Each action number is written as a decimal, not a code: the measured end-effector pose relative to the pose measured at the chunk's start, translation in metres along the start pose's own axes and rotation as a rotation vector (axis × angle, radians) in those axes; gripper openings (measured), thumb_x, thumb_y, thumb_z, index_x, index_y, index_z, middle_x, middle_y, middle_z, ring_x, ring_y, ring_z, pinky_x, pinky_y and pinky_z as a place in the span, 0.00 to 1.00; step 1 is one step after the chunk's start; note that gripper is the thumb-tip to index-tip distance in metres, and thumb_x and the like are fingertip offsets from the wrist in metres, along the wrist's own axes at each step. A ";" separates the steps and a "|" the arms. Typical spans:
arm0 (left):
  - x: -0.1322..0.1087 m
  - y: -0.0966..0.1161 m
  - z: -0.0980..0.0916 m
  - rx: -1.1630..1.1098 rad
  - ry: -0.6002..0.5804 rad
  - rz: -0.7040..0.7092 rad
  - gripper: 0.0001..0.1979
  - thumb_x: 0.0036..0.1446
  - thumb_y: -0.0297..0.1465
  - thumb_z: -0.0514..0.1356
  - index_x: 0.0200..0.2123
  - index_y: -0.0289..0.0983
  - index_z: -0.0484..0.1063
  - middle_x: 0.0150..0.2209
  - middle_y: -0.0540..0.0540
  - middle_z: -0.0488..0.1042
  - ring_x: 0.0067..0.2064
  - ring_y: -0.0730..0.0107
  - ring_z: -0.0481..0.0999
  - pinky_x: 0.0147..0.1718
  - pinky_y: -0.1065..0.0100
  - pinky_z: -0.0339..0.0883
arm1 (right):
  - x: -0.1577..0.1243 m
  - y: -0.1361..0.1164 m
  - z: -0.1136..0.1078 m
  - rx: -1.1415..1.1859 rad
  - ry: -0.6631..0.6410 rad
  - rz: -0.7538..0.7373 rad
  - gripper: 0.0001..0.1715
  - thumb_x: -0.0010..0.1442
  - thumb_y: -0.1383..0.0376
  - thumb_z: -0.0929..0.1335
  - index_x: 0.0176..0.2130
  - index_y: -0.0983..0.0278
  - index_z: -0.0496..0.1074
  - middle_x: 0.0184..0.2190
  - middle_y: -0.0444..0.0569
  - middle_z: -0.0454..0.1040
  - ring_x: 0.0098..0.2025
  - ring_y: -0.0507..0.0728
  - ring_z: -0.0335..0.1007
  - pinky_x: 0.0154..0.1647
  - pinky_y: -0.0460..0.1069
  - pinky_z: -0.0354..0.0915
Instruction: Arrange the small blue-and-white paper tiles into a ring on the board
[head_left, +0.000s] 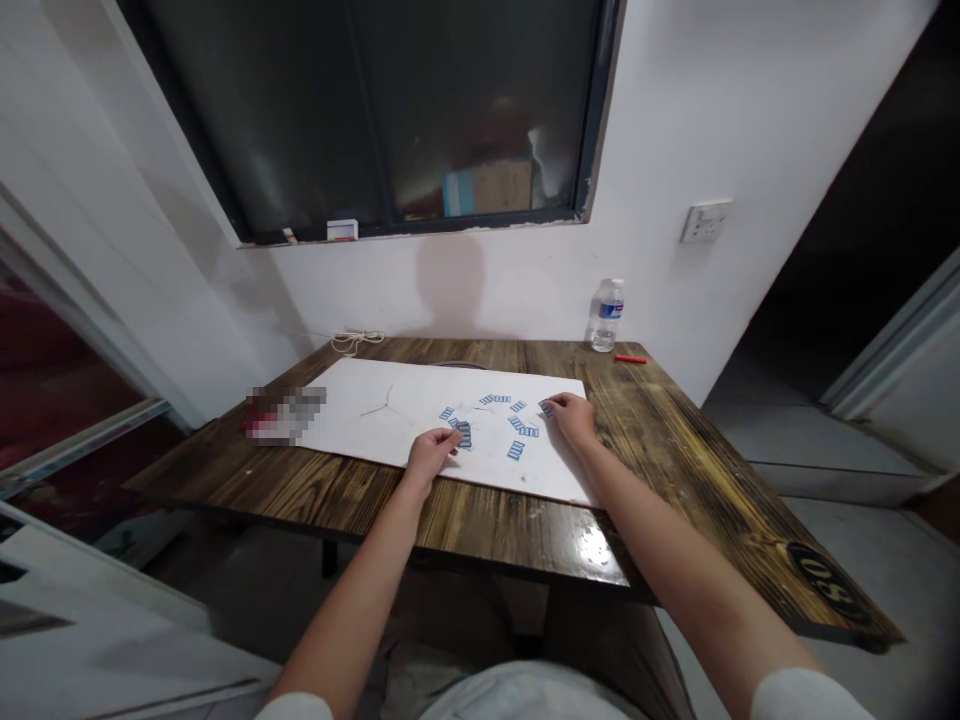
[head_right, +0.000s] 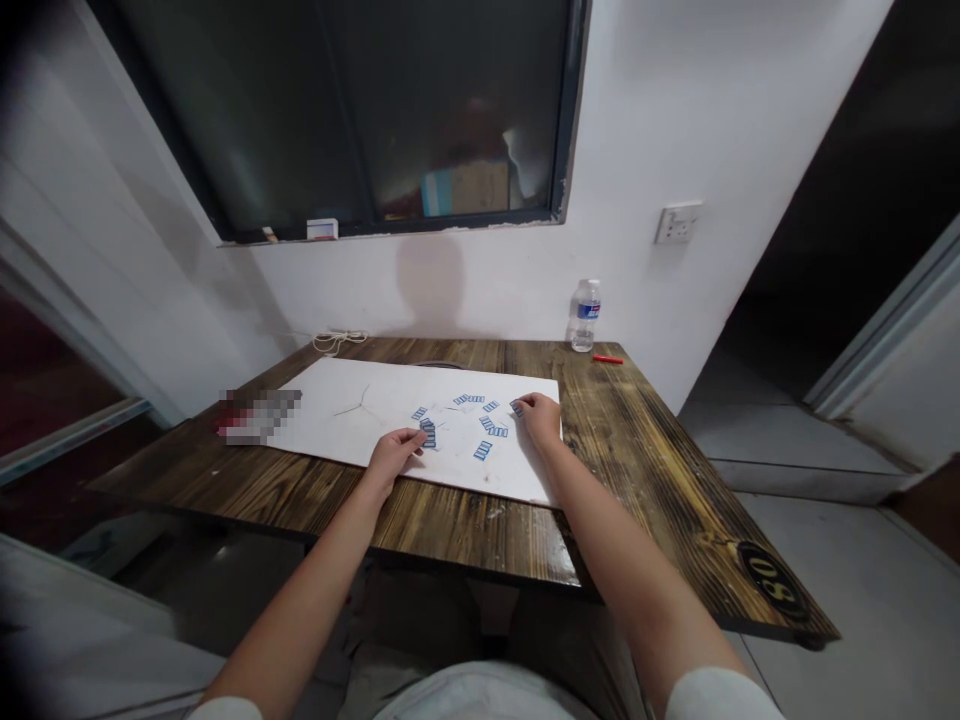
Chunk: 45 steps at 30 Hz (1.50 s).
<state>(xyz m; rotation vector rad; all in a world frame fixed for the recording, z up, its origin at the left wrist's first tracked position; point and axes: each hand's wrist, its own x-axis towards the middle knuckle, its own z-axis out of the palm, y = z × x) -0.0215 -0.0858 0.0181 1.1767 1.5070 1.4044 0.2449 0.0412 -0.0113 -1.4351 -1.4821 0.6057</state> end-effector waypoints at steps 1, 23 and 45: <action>0.000 -0.001 -0.002 -0.005 -0.005 0.001 0.20 0.35 0.45 0.70 0.26 0.35 0.77 0.21 0.49 0.73 0.24 0.73 0.69 0.26 0.71 0.62 | 0.001 0.001 0.000 0.015 0.006 0.009 0.10 0.51 0.64 0.68 0.31 0.66 0.78 0.32 0.52 0.80 0.36 0.58 0.74 0.42 0.51 0.66; -0.009 -0.004 -0.013 -0.128 0.010 -0.001 0.19 0.36 0.45 0.70 0.23 0.36 0.74 0.20 0.50 0.72 0.25 0.74 0.68 0.27 0.72 0.58 | 0.010 0.011 0.009 0.593 0.083 0.195 0.15 0.42 0.64 0.76 0.30 0.67 0.73 0.24 0.46 0.76 0.25 0.53 0.73 0.32 0.50 0.73; -0.008 -0.008 -0.014 -0.158 -0.008 -0.002 0.18 0.36 0.44 0.71 0.24 0.36 0.75 0.20 0.50 0.72 0.24 0.74 0.68 0.27 0.72 0.57 | 0.008 -0.011 -0.005 0.854 -0.016 0.145 0.22 0.34 0.57 0.78 0.28 0.65 0.73 0.23 0.43 0.73 0.19 0.47 0.63 0.22 0.45 0.62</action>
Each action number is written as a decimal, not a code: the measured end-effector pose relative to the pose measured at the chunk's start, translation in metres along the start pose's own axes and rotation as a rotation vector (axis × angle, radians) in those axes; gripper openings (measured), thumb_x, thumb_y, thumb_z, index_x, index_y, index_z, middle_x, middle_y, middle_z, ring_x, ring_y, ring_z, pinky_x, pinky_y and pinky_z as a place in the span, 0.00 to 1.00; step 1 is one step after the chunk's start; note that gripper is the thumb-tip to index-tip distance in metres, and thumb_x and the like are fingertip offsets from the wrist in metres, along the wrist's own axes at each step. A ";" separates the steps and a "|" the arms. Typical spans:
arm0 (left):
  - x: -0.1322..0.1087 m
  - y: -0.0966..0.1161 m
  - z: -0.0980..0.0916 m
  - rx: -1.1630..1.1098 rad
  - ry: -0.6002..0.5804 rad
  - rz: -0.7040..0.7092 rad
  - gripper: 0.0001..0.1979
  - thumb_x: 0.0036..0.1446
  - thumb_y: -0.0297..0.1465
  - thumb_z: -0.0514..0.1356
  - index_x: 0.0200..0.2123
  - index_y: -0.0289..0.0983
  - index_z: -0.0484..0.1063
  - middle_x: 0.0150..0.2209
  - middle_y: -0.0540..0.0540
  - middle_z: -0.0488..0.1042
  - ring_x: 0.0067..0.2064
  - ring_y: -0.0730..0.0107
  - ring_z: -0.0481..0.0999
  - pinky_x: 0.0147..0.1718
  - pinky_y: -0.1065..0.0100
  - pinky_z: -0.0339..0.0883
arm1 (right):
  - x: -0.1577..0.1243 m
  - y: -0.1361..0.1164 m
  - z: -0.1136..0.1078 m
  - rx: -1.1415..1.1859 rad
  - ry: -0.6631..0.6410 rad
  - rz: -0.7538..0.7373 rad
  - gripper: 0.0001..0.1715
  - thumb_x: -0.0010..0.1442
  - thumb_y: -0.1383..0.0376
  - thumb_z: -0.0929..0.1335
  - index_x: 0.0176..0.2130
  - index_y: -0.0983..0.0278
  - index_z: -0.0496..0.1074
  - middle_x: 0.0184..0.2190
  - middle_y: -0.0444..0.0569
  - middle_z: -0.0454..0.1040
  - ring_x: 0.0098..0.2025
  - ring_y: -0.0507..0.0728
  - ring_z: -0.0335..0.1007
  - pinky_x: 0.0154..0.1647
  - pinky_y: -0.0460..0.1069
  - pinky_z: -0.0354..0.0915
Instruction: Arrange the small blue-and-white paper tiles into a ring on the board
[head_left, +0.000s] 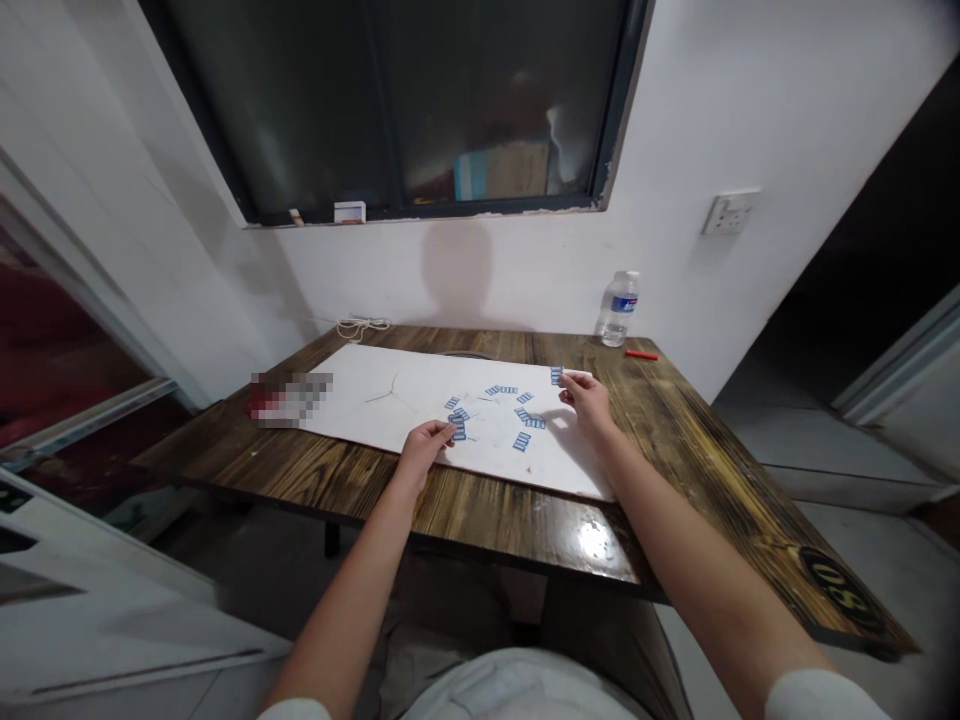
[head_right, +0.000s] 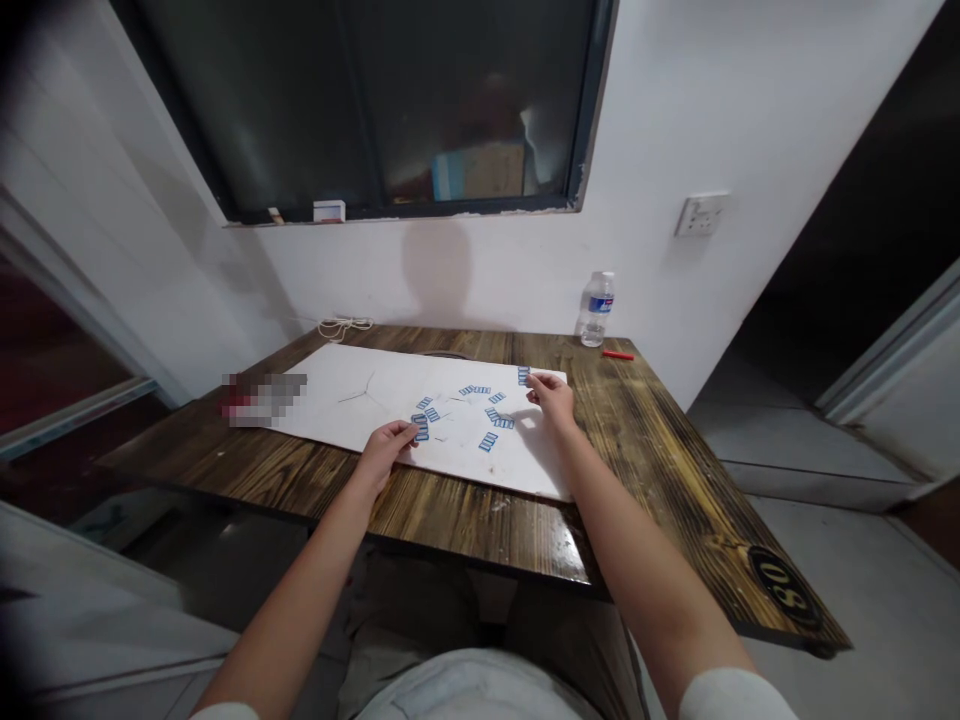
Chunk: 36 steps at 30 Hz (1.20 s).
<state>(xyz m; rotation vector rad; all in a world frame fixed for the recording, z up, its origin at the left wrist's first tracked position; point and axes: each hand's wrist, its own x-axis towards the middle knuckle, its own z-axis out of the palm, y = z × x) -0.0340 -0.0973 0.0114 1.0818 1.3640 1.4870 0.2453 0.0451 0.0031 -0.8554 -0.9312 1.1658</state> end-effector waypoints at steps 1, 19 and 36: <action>0.000 0.000 0.000 0.003 0.001 0.000 0.18 0.36 0.44 0.71 0.24 0.36 0.75 0.20 0.50 0.72 0.24 0.74 0.68 0.27 0.72 0.57 | -0.001 -0.002 0.002 0.012 -0.007 -0.006 0.22 0.35 0.57 0.78 0.29 0.65 0.73 0.23 0.42 0.73 0.19 0.46 0.63 0.22 0.45 0.62; -0.002 0.001 0.001 0.075 0.011 -0.005 0.18 0.37 0.45 0.70 0.25 0.35 0.77 0.20 0.49 0.73 0.24 0.73 0.68 0.27 0.71 0.57 | -0.072 -0.027 0.069 0.006 -0.329 0.016 0.17 0.41 0.57 0.77 0.28 0.64 0.72 0.21 0.43 0.72 0.21 0.49 0.62 0.24 0.46 0.61; -0.004 0.002 0.001 0.104 -0.042 0.027 0.18 0.39 0.46 0.69 0.24 0.35 0.76 0.21 0.49 0.73 0.24 0.73 0.66 0.27 0.70 0.56 | -0.117 0.010 0.097 -0.174 -0.488 -0.006 0.22 0.43 0.49 0.74 0.27 0.63 0.71 0.20 0.43 0.72 0.24 0.53 0.69 0.28 0.48 0.66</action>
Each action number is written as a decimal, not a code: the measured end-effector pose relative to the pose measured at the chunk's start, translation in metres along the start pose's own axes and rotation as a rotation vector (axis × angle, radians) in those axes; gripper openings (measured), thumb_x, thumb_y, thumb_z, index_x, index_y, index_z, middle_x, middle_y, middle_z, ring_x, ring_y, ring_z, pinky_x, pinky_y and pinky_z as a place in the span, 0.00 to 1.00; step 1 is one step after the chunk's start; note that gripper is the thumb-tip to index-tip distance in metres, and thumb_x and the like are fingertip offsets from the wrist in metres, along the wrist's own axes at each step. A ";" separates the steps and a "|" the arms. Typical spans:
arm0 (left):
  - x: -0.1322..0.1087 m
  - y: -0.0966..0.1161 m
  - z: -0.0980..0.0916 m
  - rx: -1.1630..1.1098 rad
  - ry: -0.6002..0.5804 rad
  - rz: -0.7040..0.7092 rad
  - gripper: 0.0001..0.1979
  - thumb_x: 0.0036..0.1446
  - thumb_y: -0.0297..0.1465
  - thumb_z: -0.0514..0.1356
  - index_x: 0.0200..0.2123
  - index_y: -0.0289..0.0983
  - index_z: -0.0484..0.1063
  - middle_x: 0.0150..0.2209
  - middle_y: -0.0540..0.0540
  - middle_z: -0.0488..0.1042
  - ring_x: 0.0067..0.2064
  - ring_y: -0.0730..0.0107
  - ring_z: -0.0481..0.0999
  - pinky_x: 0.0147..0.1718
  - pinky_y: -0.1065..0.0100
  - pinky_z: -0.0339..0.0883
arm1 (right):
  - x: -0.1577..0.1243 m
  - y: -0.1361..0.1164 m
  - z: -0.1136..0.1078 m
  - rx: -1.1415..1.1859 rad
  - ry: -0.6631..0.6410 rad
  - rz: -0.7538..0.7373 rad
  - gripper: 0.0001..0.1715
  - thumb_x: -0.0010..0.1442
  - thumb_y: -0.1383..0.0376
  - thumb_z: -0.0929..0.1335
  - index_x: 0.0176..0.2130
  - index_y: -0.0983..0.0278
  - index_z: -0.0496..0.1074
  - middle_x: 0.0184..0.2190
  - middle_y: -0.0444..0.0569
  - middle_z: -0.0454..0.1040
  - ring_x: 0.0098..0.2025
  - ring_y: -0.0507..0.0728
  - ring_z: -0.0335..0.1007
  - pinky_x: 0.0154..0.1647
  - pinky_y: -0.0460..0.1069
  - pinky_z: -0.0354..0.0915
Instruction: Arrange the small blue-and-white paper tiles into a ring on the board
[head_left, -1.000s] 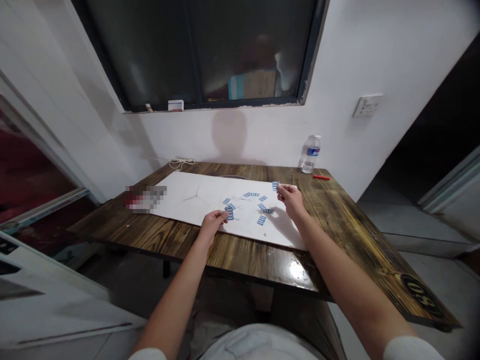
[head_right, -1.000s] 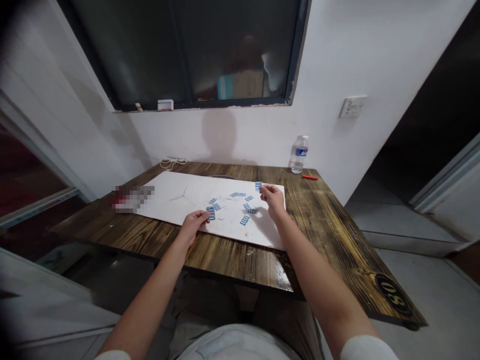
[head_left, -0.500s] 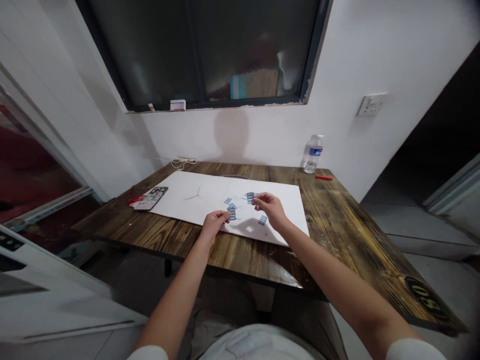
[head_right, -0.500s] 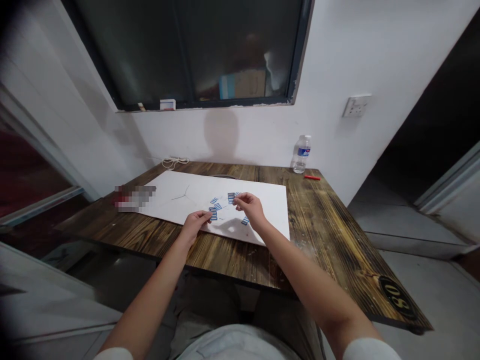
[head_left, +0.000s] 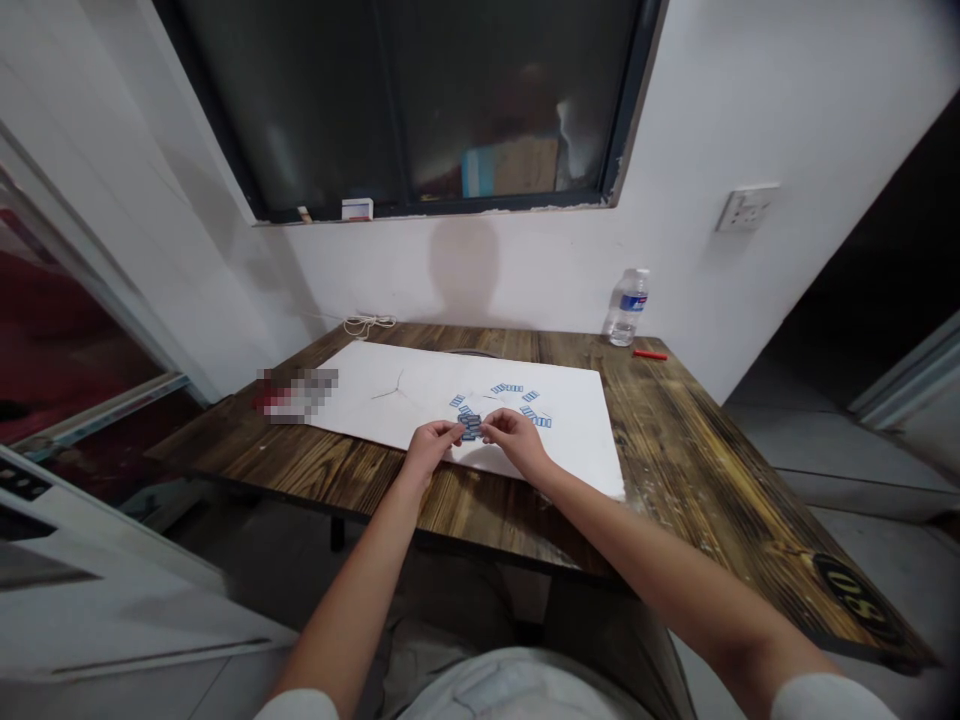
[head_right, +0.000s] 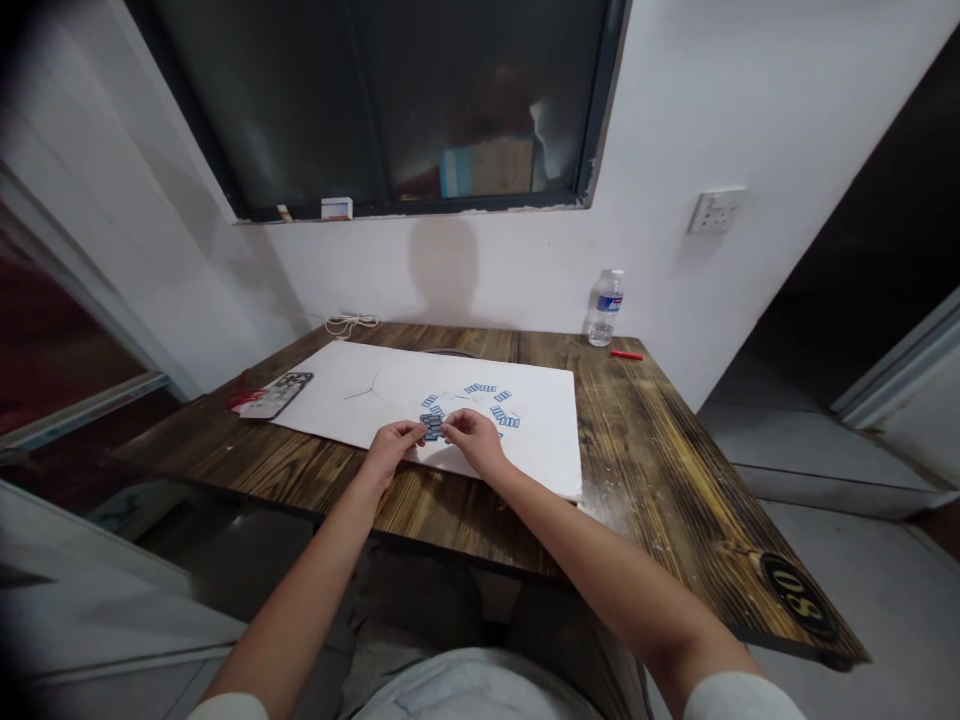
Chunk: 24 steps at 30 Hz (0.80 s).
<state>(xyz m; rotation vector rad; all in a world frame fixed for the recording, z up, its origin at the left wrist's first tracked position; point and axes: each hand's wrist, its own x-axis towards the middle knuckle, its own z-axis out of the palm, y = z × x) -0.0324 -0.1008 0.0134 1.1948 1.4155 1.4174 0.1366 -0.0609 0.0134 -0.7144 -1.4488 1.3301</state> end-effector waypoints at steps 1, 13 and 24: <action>0.000 0.000 0.000 0.002 -0.004 0.002 0.19 0.39 0.46 0.69 0.24 0.35 0.76 0.21 0.48 0.73 0.24 0.73 0.66 0.28 0.70 0.57 | 0.000 0.001 0.001 -0.007 -0.003 -0.004 0.21 0.44 0.49 0.74 0.27 0.62 0.70 0.20 0.43 0.72 0.24 0.52 0.69 0.28 0.48 0.65; -0.006 0.007 0.001 0.038 -0.099 -0.009 0.19 0.37 0.46 0.70 0.22 0.35 0.75 0.21 0.49 0.73 0.23 0.74 0.65 0.23 0.71 0.56 | -0.005 0.008 0.004 -0.059 -0.002 0.022 0.22 0.44 0.47 0.74 0.26 0.61 0.67 0.20 0.42 0.71 0.23 0.53 0.68 0.28 0.48 0.62; -0.006 0.005 0.001 0.025 -0.085 -0.018 0.18 0.39 0.45 0.69 0.27 0.35 0.77 0.22 0.48 0.73 0.24 0.73 0.67 0.23 0.72 0.57 | 0.000 0.000 -0.001 -0.077 -0.042 0.021 0.22 0.43 0.48 0.74 0.25 0.62 0.68 0.19 0.42 0.72 0.23 0.53 0.68 0.28 0.47 0.61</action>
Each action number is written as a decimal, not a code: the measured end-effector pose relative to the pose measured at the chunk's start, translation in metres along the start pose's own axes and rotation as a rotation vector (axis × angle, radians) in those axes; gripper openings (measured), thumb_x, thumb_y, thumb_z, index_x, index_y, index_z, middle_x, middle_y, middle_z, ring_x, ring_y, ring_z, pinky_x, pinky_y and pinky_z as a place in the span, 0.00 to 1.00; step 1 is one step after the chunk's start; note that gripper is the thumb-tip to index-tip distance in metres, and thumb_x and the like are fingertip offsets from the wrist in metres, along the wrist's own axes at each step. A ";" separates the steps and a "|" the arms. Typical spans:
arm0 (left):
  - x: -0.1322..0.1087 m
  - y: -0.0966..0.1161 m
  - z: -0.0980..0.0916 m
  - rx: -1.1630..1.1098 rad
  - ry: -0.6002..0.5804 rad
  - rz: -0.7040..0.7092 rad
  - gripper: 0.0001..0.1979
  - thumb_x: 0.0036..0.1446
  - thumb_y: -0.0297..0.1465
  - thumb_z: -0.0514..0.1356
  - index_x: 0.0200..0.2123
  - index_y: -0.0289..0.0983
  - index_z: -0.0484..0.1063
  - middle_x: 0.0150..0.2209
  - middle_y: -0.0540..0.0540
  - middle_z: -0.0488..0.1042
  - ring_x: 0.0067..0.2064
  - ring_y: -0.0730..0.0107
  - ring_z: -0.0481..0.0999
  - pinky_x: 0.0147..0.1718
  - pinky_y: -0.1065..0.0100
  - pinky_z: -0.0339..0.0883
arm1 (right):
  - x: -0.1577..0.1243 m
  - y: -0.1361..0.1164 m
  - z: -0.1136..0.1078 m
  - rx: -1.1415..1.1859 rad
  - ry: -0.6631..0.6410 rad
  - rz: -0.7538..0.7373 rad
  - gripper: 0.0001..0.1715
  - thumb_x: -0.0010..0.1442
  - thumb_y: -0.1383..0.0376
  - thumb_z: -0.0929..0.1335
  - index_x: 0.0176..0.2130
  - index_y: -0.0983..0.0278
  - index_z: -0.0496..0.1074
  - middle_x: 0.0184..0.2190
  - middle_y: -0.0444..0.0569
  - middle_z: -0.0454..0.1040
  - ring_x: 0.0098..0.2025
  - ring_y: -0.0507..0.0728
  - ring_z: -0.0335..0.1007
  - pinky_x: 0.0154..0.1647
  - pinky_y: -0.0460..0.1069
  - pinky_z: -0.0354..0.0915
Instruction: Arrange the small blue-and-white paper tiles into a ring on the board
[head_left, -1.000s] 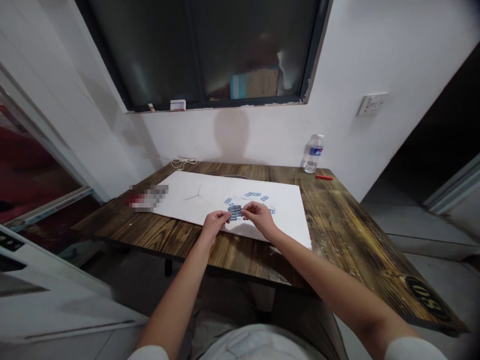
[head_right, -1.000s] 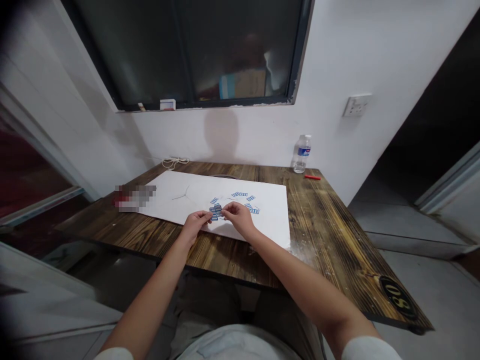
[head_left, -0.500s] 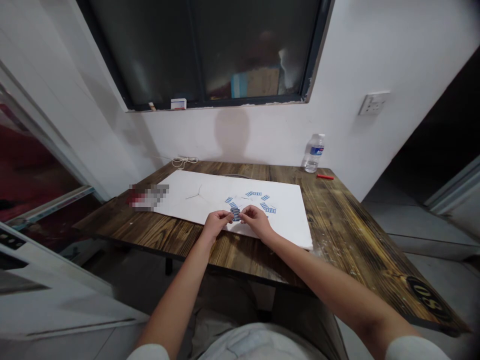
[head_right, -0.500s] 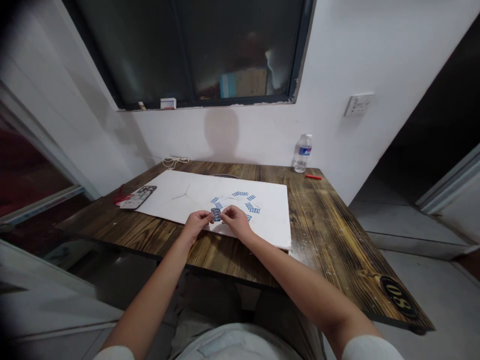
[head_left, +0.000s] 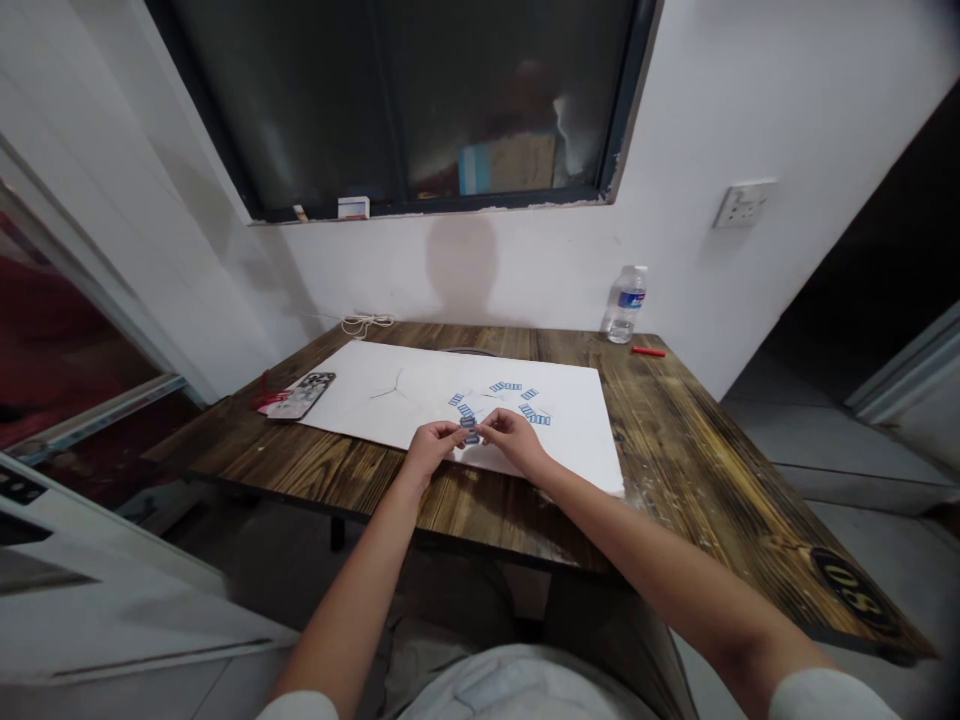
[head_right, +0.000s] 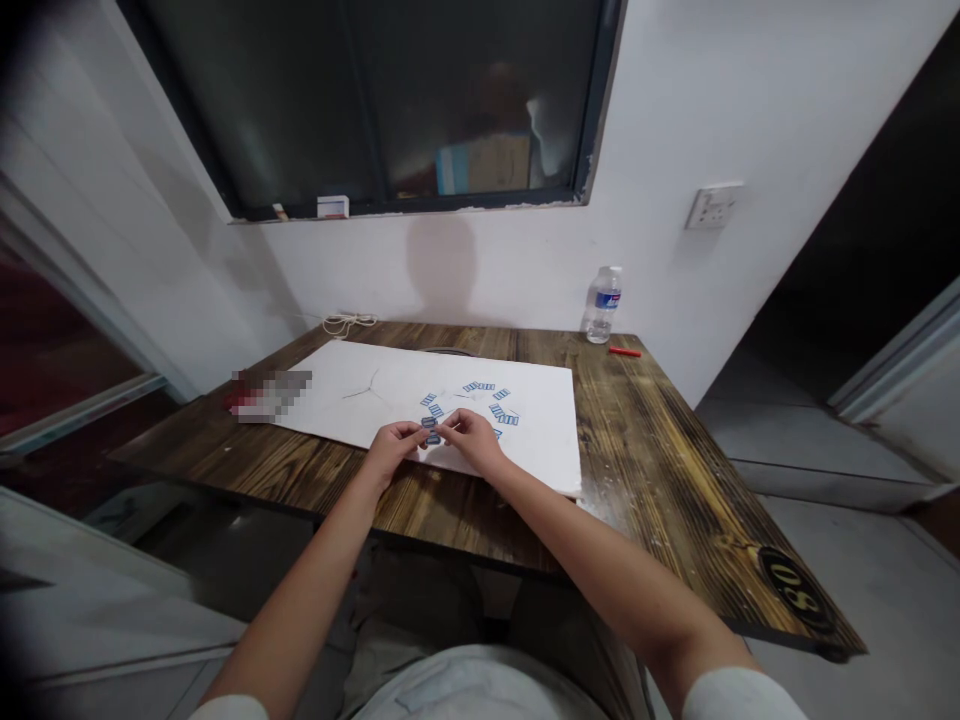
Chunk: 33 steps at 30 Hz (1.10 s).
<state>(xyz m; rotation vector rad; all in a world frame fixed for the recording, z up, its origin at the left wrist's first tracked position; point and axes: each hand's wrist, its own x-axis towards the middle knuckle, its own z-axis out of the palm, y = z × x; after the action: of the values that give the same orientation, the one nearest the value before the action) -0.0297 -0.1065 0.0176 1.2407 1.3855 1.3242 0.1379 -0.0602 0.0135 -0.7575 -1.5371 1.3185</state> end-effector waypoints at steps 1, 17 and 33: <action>0.000 -0.001 0.000 -0.001 0.006 -0.001 0.18 0.39 0.45 0.69 0.27 0.35 0.77 0.22 0.48 0.74 0.24 0.73 0.68 0.23 0.72 0.57 | 0.002 -0.003 -0.003 0.006 0.012 -0.001 0.22 0.43 0.48 0.74 0.25 0.62 0.69 0.19 0.42 0.72 0.24 0.53 0.68 0.28 0.48 0.62; 0.000 0.003 0.002 -0.029 0.034 -0.005 0.19 0.36 0.45 0.70 0.24 0.35 0.75 0.21 0.49 0.73 0.21 0.75 0.65 0.21 0.73 0.55 | 0.042 0.000 -0.106 -0.245 0.413 0.023 0.18 0.45 0.52 0.72 0.26 0.64 0.72 0.26 0.48 0.75 0.29 0.55 0.68 0.31 0.48 0.61; 0.002 -0.001 0.000 -0.033 0.039 -0.017 0.17 0.37 0.44 0.70 0.25 0.35 0.76 0.21 0.49 0.73 0.22 0.74 0.67 0.22 0.72 0.56 | 0.035 0.021 -0.126 -1.116 0.148 0.040 0.06 0.48 0.66 0.72 0.31 0.63 0.78 0.30 0.51 0.78 0.32 0.57 0.70 0.30 0.47 0.58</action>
<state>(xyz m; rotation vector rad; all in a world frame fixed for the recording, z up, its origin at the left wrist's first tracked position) -0.0297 -0.1049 0.0165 1.1847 1.3922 1.3611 0.2385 0.0244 0.0000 -1.5107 -2.0945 0.2975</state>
